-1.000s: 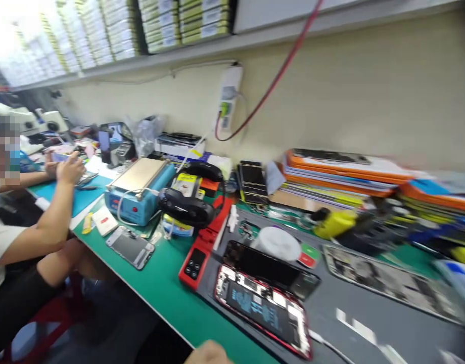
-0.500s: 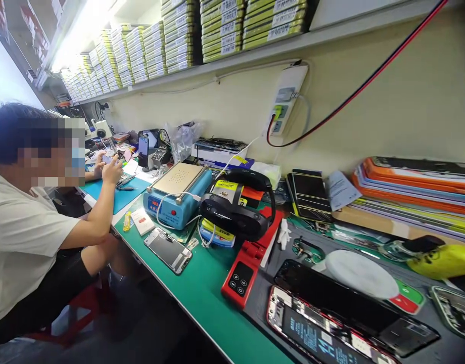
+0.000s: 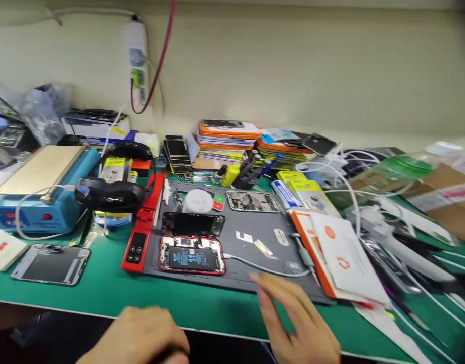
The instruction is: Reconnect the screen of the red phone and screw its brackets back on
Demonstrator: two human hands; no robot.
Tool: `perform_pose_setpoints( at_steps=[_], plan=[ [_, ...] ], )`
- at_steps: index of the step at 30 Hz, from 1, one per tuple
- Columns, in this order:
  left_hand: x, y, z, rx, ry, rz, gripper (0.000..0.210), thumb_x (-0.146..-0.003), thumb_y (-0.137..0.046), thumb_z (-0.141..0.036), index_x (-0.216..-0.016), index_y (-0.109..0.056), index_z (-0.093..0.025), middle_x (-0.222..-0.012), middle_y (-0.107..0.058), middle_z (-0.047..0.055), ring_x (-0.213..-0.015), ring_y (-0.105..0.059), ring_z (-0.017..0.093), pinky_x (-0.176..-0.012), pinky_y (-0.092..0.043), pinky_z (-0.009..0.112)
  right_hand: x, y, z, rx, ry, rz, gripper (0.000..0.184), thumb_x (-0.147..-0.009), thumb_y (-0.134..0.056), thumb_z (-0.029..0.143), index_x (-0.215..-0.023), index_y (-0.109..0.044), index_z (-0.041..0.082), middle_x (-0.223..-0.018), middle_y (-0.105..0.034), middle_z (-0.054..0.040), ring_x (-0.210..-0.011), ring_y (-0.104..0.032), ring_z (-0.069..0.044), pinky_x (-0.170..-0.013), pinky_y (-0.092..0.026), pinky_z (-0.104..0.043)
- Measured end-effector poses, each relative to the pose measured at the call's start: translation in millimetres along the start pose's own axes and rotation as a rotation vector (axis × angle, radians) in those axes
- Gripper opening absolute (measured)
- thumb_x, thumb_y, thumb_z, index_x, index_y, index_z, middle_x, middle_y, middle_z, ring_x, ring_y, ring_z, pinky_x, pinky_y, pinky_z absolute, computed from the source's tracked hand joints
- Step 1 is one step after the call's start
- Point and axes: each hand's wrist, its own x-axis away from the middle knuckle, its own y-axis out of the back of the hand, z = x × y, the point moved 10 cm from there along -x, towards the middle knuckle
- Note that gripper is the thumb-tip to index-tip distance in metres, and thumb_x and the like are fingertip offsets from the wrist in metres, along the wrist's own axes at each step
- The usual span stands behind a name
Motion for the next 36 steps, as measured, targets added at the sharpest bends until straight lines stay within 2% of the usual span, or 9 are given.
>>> perform_pose_setpoints(
  at_steps=[2,3,5,8,13,16,21,25,36],
  plan=[
    [-17,19.6,26,-0.015,0.037,-0.084,0.025,-0.121,-0.047,-0.026,-0.116,-0.071,-0.022,-0.102,-0.077,0.0,-0.089,-0.074,0.01,-0.081,-0.062,0.021,-31,-5,-17,0.026,0.001,-0.008,0.023,-0.113,-0.063,0.014,-0.129,-0.075,0.023,-0.115,-0.079,-0.0075,-0.105,-0.08,-0.022,-0.094,-0.068,-0.037],
    [-27,28.6,44,-0.063,0.097,-0.115,0.022,-0.121,-0.05,-0.026,-0.125,-0.071,-0.023,-0.112,-0.079,0.002,-0.101,-0.076,0.013,-0.09,-0.062,0.024,-46,-9,-27,0.03,-0.01,0.006,0.022,-0.114,-0.063,0.016,-0.13,-0.075,0.023,-0.119,-0.078,-0.0081,-0.11,-0.079,-0.022,-0.098,-0.068,-0.037],
    [-47,43.1,74,-0.18,0.201,-0.158,0.032,-0.12,-0.054,-0.036,-0.144,-0.068,-0.022,-0.132,-0.077,0.009,-0.121,-0.074,0.025,-0.105,-0.061,0.039,-70,-20,-40,0.014,-0.016,0.058,0.022,-0.116,-0.061,0.021,-0.132,-0.076,0.023,-0.124,-0.078,-0.0091,-0.115,-0.077,-0.023,-0.099,-0.067,-0.039],
    [-71,42.2,96,-0.273,0.269,-0.082,0.06,-0.12,-0.041,-0.058,-0.158,-0.062,-0.017,-0.148,-0.074,0.016,-0.13,-0.072,0.038,-0.113,-0.058,0.055,-92,-40,-49,-0.024,0.002,0.158,0.028,-0.118,-0.059,0.03,-0.139,-0.074,0.023,-0.133,-0.077,-0.0109,-0.125,-0.075,-0.027,-0.104,-0.066,-0.044],
    [-79,30.0,109,-0.304,0.409,0.02,0.068,-0.12,-0.029,-0.059,-0.159,-0.064,-0.016,-0.15,-0.075,0.017,-0.128,-0.076,0.042,-0.098,-0.063,0.052,-101,-64,-53,-0.082,0.001,0.252,0.031,-0.117,-0.059,0.032,-0.143,-0.072,0.023,-0.142,-0.075,-0.0109,-0.133,-0.072,-0.029,-0.112,-0.064,-0.05],
    [-79,22.3,119,-0.244,0.473,0.078,0.057,-0.119,-0.036,-0.054,-0.155,-0.068,-0.022,-0.146,-0.079,0.01,-0.122,-0.08,0.037,-0.094,-0.063,0.045,-102,-69,-57,-0.102,-0.029,0.268,0.029,-0.117,-0.059,0.032,-0.141,-0.073,0.025,-0.141,-0.075,-0.0099,-0.133,-0.073,-0.029,-0.111,-0.064,-0.05],
    [-83,15.1,135,-0.136,0.557,0.126,0.045,-0.115,-0.048,-0.054,-0.141,-0.074,-0.027,-0.12,-0.087,0.004,-0.104,-0.083,0.029,-0.089,-0.058,0.036,-101,-69,-63,-0.122,-0.068,0.277,0.024,-0.117,-0.06,0.032,-0.135,-0.074,0.026,-0.14,-0.076,-0.0083,-0.134,-0.072,-0.029,-0.111,-0.063,-0.048],
    [-83,11.0,140,-0.091,0.617,0.149,0.043,-0.11,-0.053,-0.062,-0.131,-0.073,-0.03,-0.103,-0.086,0.0,-0.094,-0.082,0.03,-0.077,-0.05,0.035,-100,-70,-65,-0.146,-0.099,0.294,0.022,-0.116,-0.06,0.03,-0.134,-0.072,0.026,-0.138,-0.075,-0.0074,-0.126,-0.075,-0.025,-0.097,-0.066,-0.04],
    [-85,12.0,140,-0.024,0.632,0.181,0.051,-0.106,-0.046,-0.075,-0.118,-0.072,-0.032,-0.1,-0.088,-0.002,-0.094,-0.082,0.032,-0.075,-0.045,0.033,-99,-63,-64,-0.19,-0.165,0.318,0.012,-0.115,-0.063,0.03,-0.122,-0.073,0.026,-0.121,-0.08,-0.0033,-0.101,-0.077,-0.02,-0.074,-0.06,-0.029]
  ],
)
